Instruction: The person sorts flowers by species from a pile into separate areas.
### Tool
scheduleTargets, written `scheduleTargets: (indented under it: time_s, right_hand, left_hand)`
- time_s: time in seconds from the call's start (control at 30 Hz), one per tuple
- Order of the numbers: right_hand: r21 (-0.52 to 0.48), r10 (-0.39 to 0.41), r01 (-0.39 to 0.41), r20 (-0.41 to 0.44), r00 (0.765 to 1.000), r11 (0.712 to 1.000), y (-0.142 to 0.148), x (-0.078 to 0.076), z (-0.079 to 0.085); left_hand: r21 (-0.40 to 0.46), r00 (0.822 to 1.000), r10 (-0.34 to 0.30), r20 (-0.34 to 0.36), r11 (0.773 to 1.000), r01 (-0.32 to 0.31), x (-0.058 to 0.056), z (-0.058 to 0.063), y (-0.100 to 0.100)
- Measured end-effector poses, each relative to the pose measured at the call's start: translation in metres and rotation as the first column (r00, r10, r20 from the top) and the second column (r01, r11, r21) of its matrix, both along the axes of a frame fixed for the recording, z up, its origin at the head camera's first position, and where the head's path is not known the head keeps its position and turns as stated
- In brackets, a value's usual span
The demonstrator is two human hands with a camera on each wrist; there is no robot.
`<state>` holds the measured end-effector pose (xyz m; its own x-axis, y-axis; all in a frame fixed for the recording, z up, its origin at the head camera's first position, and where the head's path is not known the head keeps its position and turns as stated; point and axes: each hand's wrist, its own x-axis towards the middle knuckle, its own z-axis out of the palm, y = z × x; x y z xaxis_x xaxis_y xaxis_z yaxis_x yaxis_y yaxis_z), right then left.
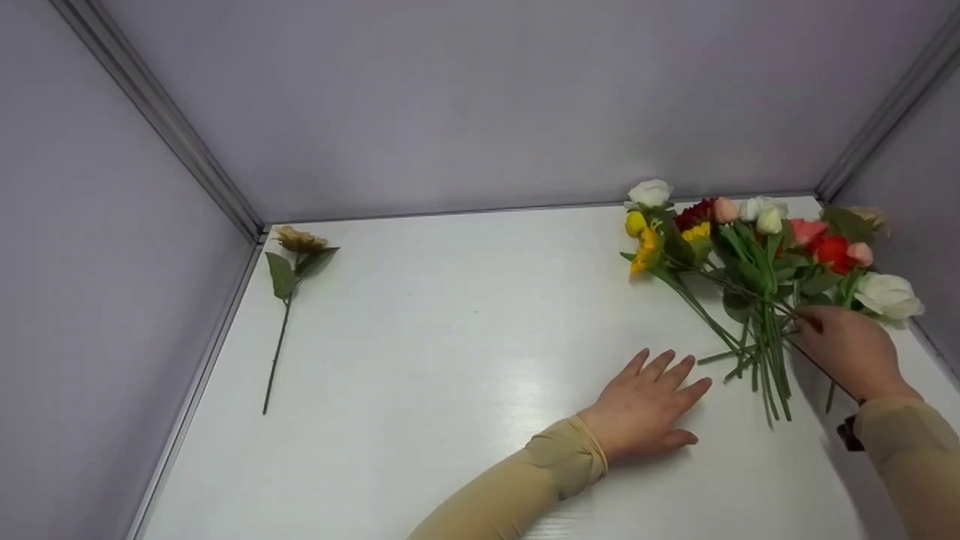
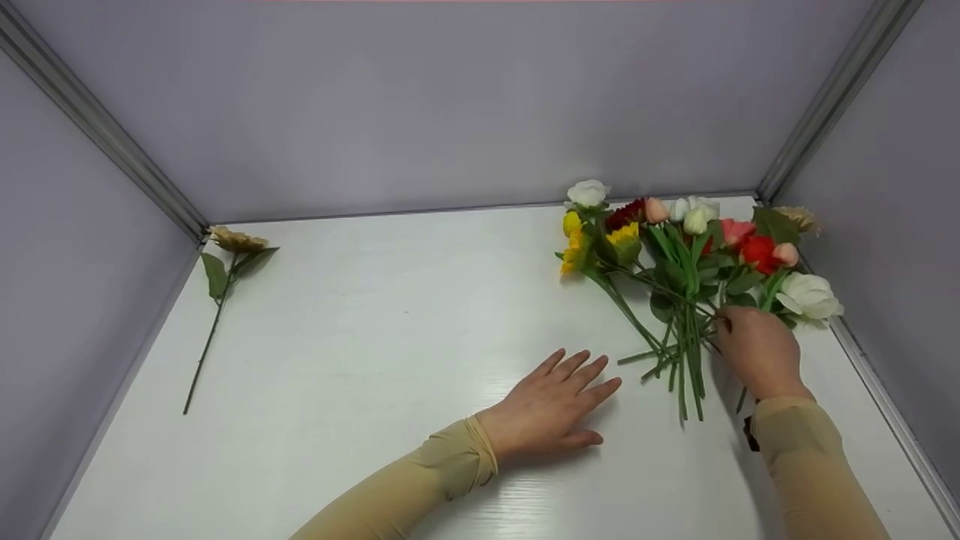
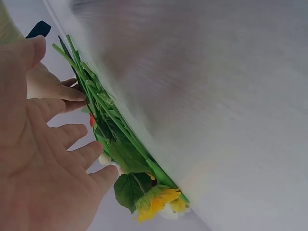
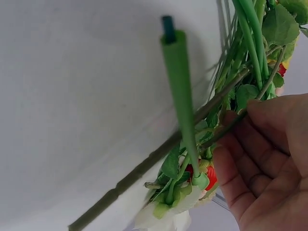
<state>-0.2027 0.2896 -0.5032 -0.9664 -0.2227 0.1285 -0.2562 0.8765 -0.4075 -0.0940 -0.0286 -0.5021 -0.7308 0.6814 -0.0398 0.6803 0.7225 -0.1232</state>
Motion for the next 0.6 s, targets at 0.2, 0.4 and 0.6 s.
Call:
scheduleTargets:
  time_s: [0.2,0.4,0.6]
  right_hand:
    - [-0.005,0.003,-0.003,-0.008,1.000,1.000,-0.0017,-0.0014,0.0016]
    - [0.011,0.022,-0.022,-0.028,0.999,1.000,-0.0049,-0.0020,0.0009]
    - [0.049,-0.018,0.019,-0.012,1.000,0.999,-0.0051,-0.0042,0.0000]
  left_hand:
    - [0.001,1.000,-0.002,0.006,1.000,0.002,-0.0022,-0.0019,-0.0014]
    - [0.002,1.000,0.006,0.009,1.000,-0.006,-0.0011,-0.0039,-0.0032]
    - [-0.015,1.000,0.014,0.010,1.000,-0.014,-0.0020,-0.0034,-0.0019]
